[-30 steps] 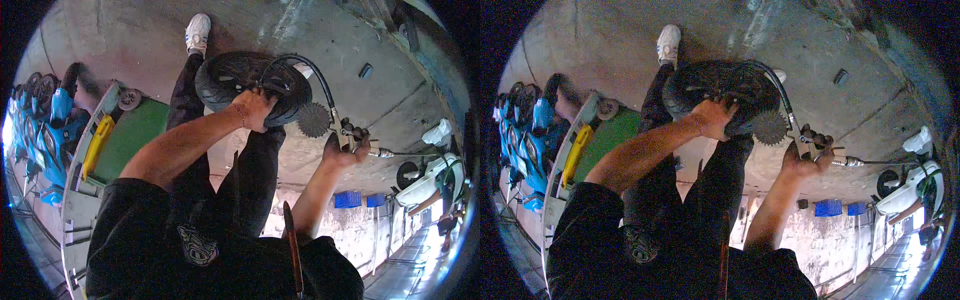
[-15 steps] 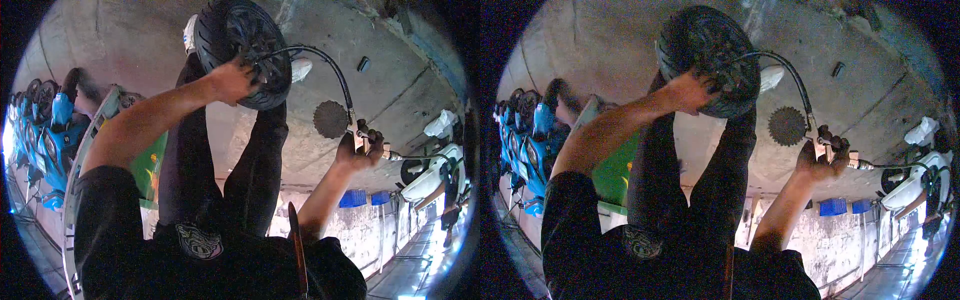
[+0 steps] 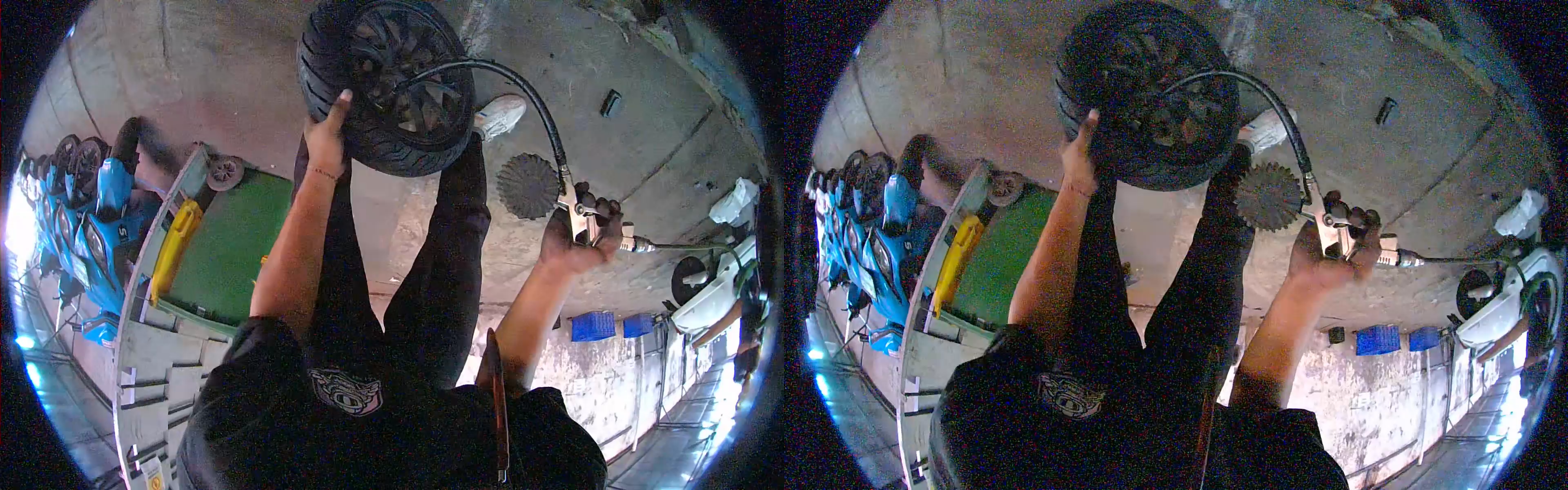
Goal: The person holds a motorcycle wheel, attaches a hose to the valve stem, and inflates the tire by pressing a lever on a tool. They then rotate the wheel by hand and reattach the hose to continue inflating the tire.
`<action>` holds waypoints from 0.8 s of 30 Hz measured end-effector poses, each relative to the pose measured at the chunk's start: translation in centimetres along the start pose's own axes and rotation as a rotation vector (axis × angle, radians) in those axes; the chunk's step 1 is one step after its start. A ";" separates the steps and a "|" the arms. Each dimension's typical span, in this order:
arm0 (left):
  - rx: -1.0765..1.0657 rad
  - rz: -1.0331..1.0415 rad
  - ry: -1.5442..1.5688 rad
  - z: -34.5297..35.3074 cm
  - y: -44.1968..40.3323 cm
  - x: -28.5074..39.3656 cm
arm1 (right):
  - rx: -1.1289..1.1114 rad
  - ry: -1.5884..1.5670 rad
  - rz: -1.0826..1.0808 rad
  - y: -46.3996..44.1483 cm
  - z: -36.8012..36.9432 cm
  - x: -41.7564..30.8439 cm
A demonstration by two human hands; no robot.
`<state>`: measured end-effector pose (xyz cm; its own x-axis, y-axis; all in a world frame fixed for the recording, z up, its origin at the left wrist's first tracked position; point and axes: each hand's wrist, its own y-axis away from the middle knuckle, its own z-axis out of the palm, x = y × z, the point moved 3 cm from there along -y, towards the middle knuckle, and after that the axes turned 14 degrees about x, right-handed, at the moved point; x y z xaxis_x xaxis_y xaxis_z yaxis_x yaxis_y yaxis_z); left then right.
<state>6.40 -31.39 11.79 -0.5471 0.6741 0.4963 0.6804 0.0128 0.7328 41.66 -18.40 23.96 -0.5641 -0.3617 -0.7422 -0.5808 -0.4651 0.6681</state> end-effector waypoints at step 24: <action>0.159 0.098 0.184 -1.1 -3.2 -5.1 | 0.058 -0.048 0.072 -0.4 -0.2 -0.1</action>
<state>6.46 -35.64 7.44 -0.5446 0.5320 0.6484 0.7945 0.0795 0.6021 42.05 -18.33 23.73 -0.6326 -0.3526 -0.6895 -0.5695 -0.3915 0.7227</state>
